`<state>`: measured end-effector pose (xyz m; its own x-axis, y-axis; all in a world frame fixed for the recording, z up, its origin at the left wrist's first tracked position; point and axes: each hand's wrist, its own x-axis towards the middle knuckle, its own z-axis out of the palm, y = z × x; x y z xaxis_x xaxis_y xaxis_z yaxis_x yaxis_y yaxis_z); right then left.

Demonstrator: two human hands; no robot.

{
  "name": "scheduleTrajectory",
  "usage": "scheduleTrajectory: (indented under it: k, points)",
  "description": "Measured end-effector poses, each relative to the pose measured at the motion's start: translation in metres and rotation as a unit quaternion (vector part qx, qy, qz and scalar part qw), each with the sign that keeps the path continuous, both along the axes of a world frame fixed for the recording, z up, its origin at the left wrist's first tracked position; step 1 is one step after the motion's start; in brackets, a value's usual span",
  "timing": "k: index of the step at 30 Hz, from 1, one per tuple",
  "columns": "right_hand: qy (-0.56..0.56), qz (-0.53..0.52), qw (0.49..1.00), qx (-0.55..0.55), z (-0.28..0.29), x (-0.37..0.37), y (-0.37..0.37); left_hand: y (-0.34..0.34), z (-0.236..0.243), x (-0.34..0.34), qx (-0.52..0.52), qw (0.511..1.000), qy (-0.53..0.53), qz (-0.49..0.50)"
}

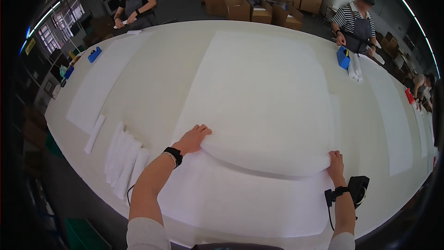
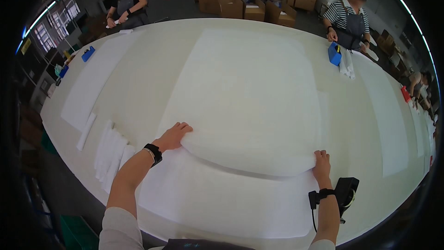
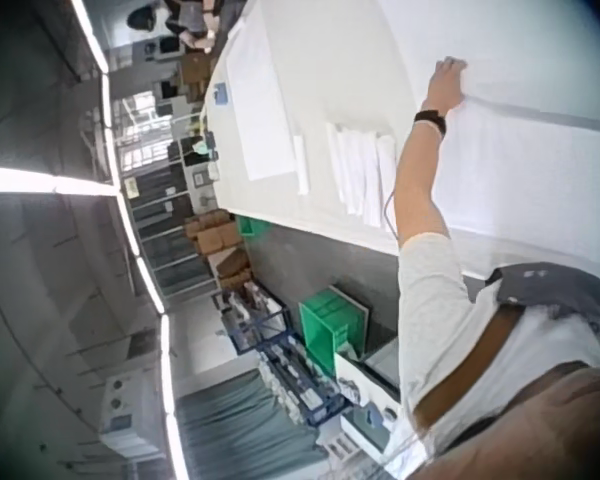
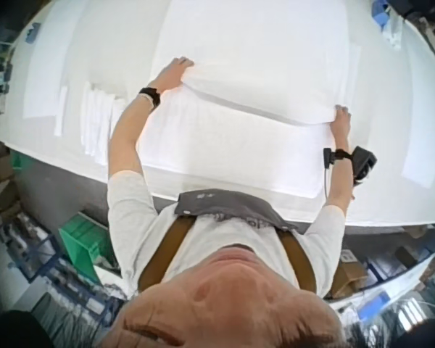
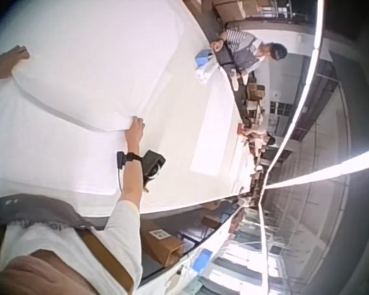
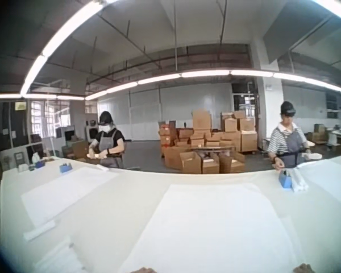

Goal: The person folds large white sheets of fabric on a table. They smooth the fabric, fold it in half, and then roll it tightly into a cylindrical shape. The rolled fabric is placed on a stack of similar items to the left. The process is repeated for multiple sheets.

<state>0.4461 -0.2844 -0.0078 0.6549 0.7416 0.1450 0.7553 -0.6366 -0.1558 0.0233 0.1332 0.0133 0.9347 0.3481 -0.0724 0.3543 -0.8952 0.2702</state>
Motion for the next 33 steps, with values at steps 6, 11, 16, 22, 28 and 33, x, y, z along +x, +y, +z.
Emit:
scheduleTrajectory:
  k: [6, 11, 16, 22, 28, 33]
  points:
    - [0.023, 0.068, 0.993, -0.099, 0.0, -0.01, -0.064, -0.055, -0.014, -0.056, 0.021, 0.988, 0.134, -0.075]
    - [0.051, 0.042, 0.996, -0.06, 0.024, -0.014, -0.032, -0.04, 0.006, -0.033, 0.042, 0.998, 0.056, 0.001]
    - [0.015, 0.01, 0.992, -0.124, -0.003, 0.023, -0.014, -0.005, -0.025, -0.013, 0.037, 0.995, 0.065, 0.071]
    - [0.021, 0.061, 0.989, -0.135, 0.015, -0.017, -0.06, -0.054, 0.004, -0.052, 0.096, 0.991, 0.052, -0.073]
    - [0.075, 0.016, 0.978, -0.194, 0.01, 0.023, -0.035, -0.014, -0.011, -0.015, 0.005, 0.993, 0.029, 0.115]
    - [0.12, -0.034, 0.937, -0.326, 0.005, 0.023, -0.056, -0.037, -0.001, -0.042, -0.23, 0.944, 0.224, 0.074]
